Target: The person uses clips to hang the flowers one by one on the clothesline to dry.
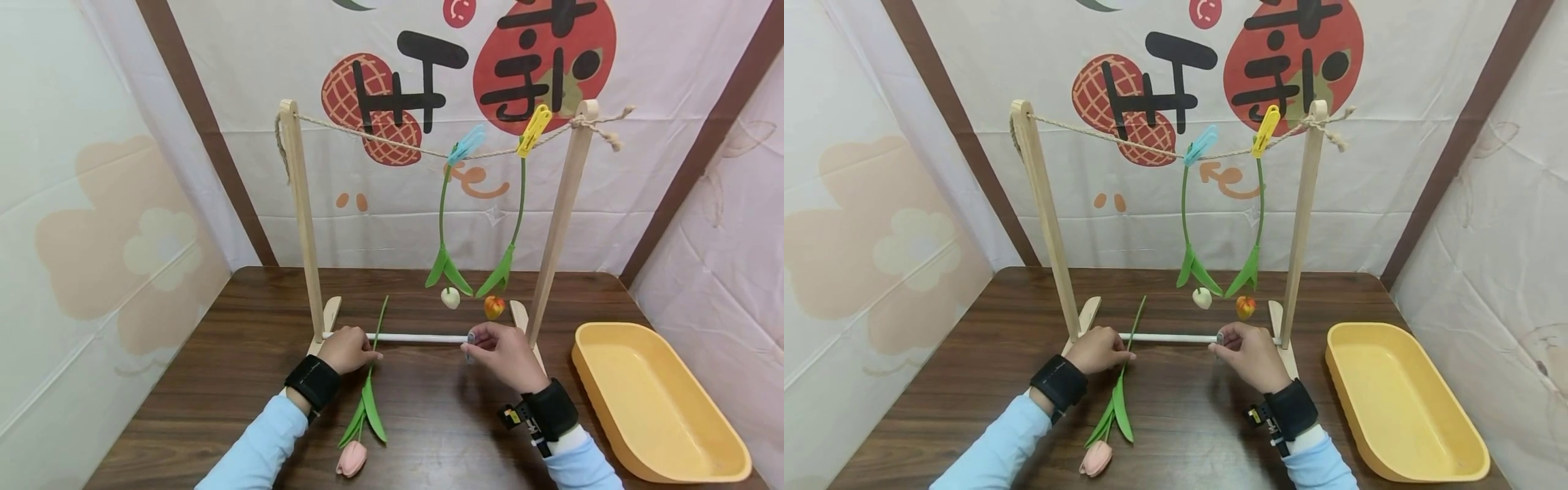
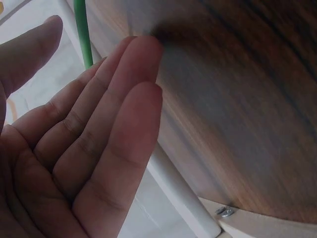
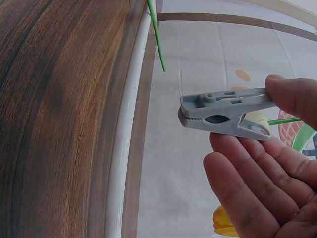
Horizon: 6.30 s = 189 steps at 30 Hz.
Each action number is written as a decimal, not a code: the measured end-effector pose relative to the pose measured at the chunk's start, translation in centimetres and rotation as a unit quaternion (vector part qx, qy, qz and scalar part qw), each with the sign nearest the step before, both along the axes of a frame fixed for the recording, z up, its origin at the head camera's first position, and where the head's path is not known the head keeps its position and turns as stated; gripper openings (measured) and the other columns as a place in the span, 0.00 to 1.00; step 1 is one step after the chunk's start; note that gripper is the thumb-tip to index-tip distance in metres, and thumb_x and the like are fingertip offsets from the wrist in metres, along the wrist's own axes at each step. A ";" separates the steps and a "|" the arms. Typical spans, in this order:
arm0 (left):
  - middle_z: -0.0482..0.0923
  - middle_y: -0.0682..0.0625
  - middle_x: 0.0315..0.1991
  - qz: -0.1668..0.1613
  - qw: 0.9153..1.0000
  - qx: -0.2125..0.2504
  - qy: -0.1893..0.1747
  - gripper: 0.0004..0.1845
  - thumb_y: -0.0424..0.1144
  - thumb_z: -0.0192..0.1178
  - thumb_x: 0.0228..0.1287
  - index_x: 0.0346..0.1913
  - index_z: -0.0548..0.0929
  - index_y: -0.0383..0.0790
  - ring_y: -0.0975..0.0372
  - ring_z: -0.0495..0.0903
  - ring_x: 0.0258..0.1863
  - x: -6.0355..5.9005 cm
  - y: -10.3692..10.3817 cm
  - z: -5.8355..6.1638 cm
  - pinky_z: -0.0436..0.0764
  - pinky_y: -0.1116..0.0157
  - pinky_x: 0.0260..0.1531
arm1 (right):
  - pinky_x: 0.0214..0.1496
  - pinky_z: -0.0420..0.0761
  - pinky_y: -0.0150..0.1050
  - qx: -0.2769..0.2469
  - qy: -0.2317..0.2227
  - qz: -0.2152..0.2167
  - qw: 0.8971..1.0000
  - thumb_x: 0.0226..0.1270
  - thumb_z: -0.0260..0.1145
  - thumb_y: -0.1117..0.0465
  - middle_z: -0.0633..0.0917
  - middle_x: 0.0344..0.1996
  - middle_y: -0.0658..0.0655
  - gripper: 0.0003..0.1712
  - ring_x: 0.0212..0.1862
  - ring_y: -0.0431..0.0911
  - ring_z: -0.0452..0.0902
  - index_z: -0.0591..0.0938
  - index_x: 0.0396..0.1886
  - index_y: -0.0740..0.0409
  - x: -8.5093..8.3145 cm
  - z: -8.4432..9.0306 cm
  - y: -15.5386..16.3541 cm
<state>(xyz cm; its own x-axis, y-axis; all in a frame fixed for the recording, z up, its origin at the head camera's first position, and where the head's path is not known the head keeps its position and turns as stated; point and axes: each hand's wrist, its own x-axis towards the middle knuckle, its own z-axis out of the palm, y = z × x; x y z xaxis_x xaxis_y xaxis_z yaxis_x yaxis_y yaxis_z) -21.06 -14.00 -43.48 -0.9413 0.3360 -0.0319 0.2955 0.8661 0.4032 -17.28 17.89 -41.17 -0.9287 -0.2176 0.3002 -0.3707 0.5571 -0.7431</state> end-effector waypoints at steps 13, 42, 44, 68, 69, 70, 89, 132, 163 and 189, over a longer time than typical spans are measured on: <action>0.65 0.59 0.03 0.013 1.000 0.002 -0.006 0.25 0.48 0.69 0.59 0.07 0.77 0.44 0.67 0.66 0.06 -0.2 0.0 -0.8 0.60 0.69 0.10 | 0.32 0.80 0.35 -0.010 -0.009 0.000 1.000 0.56 0.76 0.59 0.83 0.26 0.46 0.10 0.29 0.38 0.80 0.84 0.33 0.57 0.1 0.0 -0.3; 0.75 0.55 0.08 0.028 0.995 0.081 -0.042 0.18 0.39 0.66 0.63 0.14 0.81 0.46 0.65 0.75 0.09 0.5 -0.1 -0.6 0.69 0.67 0.14 | 0.32 0.79 0.34 -0.014 -0.009 -0.003 1.000 0.56 0.76 0.60 0.83 0.26 0.46 0.09 0.29 0.38 0.80 0.84 0.33 0.56 0.5 0.3 -0.3; 0.75 0.54 0.09 0.026 0.995 0.085 -0.042 0.19 0.39 0.66 0.63 0.14 0.81 0.46 0.65 0.75 0.10 0.6 -0.1 -0.4 0.69 0.67 0.13 | 0.32 0.79 0.34 -0.012 -0.009 -0.003 1.000 0.56 0.76 0.60 0.83 0.26 0.46 0.10 0.29 0.38 0.80 0.84 0.33 0.56 0.5 0.3 -0.3; 0.77 0.55 0.12 0.006 0.993 0.120 0.010 0.17 0.39 0.65 0.65 0.17 0.81 0.44 0.57 0.81 0.16 2.2 -0.2 3.0 0.74 0.66 0.19 | 0.32 0.80 0.34 -0.010 -0.002 0.002 1.000 0.56 0.76 0.60 0.83 0.26 0.46 0.10 0.30 0.39 0.80 0.84 0.33 0.57 0.5 0.6 -0.3; 0.77 0.55 0.11 0.006 0.993 0.121 0.012 0.17 0.39 0.65 0.65 0.17 0.81 0.44 0.57 0.81 0.16 2.3 -0.2 3.2 0.74 0.66 0.19 | 0.32 0.80 0.34 -0.010 -0.003 0.002 1.000 0.56 0.76 0.60 0.83 0.26 0.46 0.10 0.30 0.39 0.80 0.84 0.33 0.57 0.6 0.6 -0.3; 0.77 0.56 0.11 0.005 0.992 0.123 0.013 0.17 0.40 0.65 0.65 0.17 0.81 0.44 0.57 0.81 0.16 2.3 -0.2 3.3 0.74 0.66 0.18 | 0.32 0.80 0.34 -0.010 -0.003 0.002 1.000 0.56 0.76 0.60 0.83 0.26 0.46 0.10 0.30 0.39 0.80 0.84 0.33 0.57 0.6 0.6 -0.3; 0.78 0.56 0.15 -0.016 0.986 0.154 0.055 0.14 0.40 0.65 0.65 0.20 0.83 0.45 0.66 0.76 0.14 3.6 -0.3 6.7 0.68 0.68 0.15 | 0.32 0.80 0.34 -0.009 0.002 0.006 1.000 0.56 0.76 0.59 0.83 0.26 0.47 0.10 0.30 0.38 0.80 0.84 0.34 0.57 0.4 0.6 -0.2; 0.73 0.58 0.16 -0.058 0.933 0.201 0.294 0.08 0.38 0.69 0.61 0.26 0.86 0.41 0.67 0.66 0.15 2.7 1.2 15.0 0.66 0.69 0.17 | 0.31 0.80 0.35 -0.012 0.003 0.006 1.000 0.56 0.76 0.59 0.83 0.26 0.46 0.10 0.29 0.39 0.80 0.84 0.33 0.57 0.8 0.7 -0.3; 0.78 0.54 0.18 -0.037 0.926 0.207 0.313 0.09 0.39 0.66 0.64 0.28 0.86 0.39 0.67 0.75 0.18 -0.6 1.7 18.2 0.70 0.66 0.19 | 0.30 0.80 0.35 -0.009 -0.005 -0.004 1.000 0.56 0.76 0.60 0.84 0.26 0.47 0.10 0.28 0.39 0.80 0.84 0.33 0.57 1.0 0.8 -0.2; 0.80 0.52 0.19 -0.007 0.929 0.201 0.310 0.11 0.42 0.65 0.65 0.32 0.87 0.37 0.65 0.77 0.19 -1.7 1.6 19.0 0.70 0.64 0.21 | 0.31 0.80 0.35 -0.008 -0.012 -0.004 1.000 0.56 0.76 0.59 0.84 0.26 0.47 0.10 0.29 0.39 0.80 0.84 0.33 0.57 0.7 0.9 -0.1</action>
